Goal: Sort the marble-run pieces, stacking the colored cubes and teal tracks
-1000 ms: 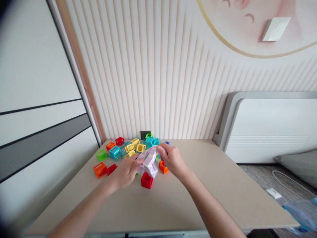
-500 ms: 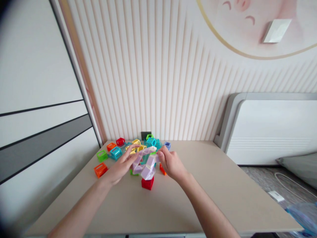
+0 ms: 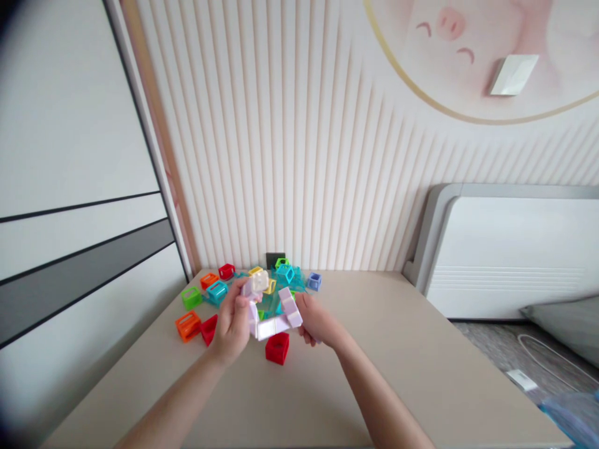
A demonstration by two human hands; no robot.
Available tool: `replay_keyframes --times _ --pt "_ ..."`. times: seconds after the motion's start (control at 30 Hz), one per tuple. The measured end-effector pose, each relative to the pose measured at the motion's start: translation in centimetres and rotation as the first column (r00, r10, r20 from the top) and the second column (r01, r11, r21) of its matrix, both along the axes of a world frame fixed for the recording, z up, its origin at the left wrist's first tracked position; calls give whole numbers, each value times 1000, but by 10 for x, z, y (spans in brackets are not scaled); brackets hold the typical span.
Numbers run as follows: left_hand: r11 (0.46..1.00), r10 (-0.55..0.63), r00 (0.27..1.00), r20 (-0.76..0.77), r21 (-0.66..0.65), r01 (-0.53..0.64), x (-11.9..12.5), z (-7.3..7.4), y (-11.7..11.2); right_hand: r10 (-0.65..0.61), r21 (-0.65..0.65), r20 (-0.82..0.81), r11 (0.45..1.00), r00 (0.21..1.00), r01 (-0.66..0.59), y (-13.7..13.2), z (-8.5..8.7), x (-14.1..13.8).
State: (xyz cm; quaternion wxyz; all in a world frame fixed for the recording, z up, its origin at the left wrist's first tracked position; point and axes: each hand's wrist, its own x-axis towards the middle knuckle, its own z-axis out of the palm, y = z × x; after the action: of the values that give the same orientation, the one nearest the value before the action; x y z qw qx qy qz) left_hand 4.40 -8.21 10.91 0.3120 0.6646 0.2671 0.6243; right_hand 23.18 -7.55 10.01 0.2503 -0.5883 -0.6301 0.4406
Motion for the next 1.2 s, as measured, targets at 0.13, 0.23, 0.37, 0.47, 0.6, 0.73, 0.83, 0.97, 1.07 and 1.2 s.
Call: replay_keyframes --times 0.13,0.23,0.37,0.47,0.6,0.73,0.83,0.97,1.07,1.2 --pt "957 286 928 239 -124 -263 1 3 25 204 75 390 965 898 -252 -29 -9 -13" --pt "899 436 870 231 -154 -410 -8 4 47 262 164 447 916 855 -366 -53 -2 -21" --pt "897 415 909 48 -191 -399 -24 0 62 443 118 406 842 800 -526 -81 24 -23" --pt "927 278 960 -37 -250 -279 -36 -7 64 422 225 324 835 847 -502 -94 44 -16" --pt "949 37 993 -112 -308 -71 -52 -19 60 278 351 -18 901 960 -254 -86 56 8" --pt "946 -191 948 -253 -305 110 -59 -25 44 -52 352 -484 902 873 249 -48 45 31" --pt "962 -244 851 -464 -223 155 -54 -23 28 -193 216 -555 906 809 364 -19 26 37" --pt "970 -227 753 -617 -77 229 -47 -13 13 -276 138 -290 935 916 326 -4 5 33" --pt "981 -181 796 -578 -48 188 -47 -8 8 -252 140 -79 955 965 261 -5 0 27" --pt "972 -187 918 -349 -200 122 -46 -5 8 -143 208 176 972 974 105 -10 0 23"
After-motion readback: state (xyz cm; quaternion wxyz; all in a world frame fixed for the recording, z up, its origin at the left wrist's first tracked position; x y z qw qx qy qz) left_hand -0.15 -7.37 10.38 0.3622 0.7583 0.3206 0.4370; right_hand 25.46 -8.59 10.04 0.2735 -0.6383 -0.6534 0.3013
